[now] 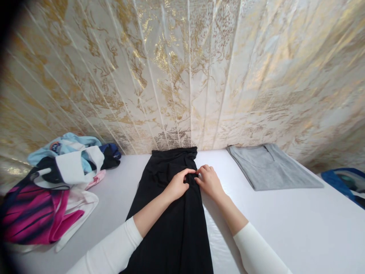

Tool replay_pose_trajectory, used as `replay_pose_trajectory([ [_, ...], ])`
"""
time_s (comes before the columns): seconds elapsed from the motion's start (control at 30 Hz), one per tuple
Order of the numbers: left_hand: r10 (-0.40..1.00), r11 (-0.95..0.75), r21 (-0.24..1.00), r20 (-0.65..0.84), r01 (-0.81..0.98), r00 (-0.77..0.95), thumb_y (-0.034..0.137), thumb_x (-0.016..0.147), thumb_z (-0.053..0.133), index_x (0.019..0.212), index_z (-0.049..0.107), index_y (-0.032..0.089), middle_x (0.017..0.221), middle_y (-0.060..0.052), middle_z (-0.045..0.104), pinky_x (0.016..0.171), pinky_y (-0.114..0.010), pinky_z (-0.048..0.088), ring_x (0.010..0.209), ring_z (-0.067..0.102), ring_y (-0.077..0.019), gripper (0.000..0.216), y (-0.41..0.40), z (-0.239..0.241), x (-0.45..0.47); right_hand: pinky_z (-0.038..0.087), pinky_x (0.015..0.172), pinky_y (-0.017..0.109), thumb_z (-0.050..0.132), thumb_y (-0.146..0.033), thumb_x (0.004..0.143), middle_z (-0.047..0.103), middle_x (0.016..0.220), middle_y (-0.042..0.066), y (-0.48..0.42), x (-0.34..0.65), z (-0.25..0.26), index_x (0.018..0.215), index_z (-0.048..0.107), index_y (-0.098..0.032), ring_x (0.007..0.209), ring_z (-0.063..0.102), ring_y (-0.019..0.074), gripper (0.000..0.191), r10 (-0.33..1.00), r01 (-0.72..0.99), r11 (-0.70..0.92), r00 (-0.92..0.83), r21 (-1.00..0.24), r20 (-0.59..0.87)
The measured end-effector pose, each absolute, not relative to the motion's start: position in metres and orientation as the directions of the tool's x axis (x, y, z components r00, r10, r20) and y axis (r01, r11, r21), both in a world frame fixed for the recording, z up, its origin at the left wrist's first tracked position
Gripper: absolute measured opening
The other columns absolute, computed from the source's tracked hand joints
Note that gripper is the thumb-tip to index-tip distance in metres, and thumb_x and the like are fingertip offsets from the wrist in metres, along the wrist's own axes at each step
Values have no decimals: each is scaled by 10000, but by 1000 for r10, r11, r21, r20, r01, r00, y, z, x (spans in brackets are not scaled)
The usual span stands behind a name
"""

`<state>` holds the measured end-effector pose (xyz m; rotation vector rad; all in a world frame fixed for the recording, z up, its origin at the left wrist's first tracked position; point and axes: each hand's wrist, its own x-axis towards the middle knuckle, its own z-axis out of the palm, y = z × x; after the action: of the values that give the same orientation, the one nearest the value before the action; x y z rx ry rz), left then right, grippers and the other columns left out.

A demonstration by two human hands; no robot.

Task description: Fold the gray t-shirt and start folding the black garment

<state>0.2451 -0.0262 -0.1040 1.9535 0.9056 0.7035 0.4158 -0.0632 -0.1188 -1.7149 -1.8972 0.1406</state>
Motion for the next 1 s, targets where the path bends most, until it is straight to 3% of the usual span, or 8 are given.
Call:
replay_pose_trajectory([
  [0.2,854,-266,880,26,393,519,-28,702,477,1328,461,165,1065,-70,661,693,-274,531,672,632,-128,656,-23,-108,242,444,835,368,573,-284,825,613,912,48,-61,414,-113,865,614,-206,876,543,209,97,946,797,166,39,-581,323],
  [0.3,882,-289,837,45,464,468,63,747,550,1348,434,206,1151,-82,613,804,-317,502,783,643,-165,629,-33,-96,237,464,785,336,509,-235,843,635,872,32,-62,413,-107,879,618,-209,820,565,184,118,969,727,164,7,-667,246],
  [0.4,899,-378,649,87,661,429,163,751,643,1358,388,175,1287,-130,496,858,-333,476,970,624,-237,659,-50,-83,236,469,798,328,464,-158,826,647,896,40,-60,412,-100,917,626,-207,859,583,180,192,968,702,210,-53,-681,244],
  [0.47,906,-394,503,70,770,418,236,766,664,1287,429,116,1246,-151,492,812,-327,493,1000,618,-270,584,-61,-77,237,465,814,322,436,-112,814,644,930,45,-57,410,-95,932,621,-208,894,581,177,239,947,700,288,-106,-654,304],
  [0.57,911,-380,384,-2,842,412,300,809,631,1111,538,92,1138,-148,527,750,-336,508,930,640,-280,379,-75,-73,238,455,826,294,397,-54,800,638,991,46,-52,404,-87,947,615,-208,950,575,167,306,902,671,420,-238,-611,360],
  [0.67,896,-407,316,-44,857,442,274,841,573,964,610,106,1102,-145,551,743,-352,504,906,648,-285,211,-84,-73,236,455,793,256,380,0,759,654,1007,23,-46,397,-80,1007,613,-215,885,595,143,402,886,666,460,-381,-587,264],
  [0.87,909,-341,402,-90,850,407,195,861,506,882,623,132,1063,-130,616,755,-341,468,904,661,-281,135,-90,-66,230,434,777,228,371,57,707,639,1052,26,-30,391,-71,999,641,-213,938,611,146,481,833,777,541,-548,-323,78],
  [1.0,924,-265,471,-125,842,361,220,905,457,889,594,162,857,-85,680,749,-316,445,845,676,-248,149,-91,-58,222,425,726,216,427,11,742,607,1074,35,-25,387,-65,996,642,-219,898,616,140,405,837,833,542,-546,-111,-9],
])
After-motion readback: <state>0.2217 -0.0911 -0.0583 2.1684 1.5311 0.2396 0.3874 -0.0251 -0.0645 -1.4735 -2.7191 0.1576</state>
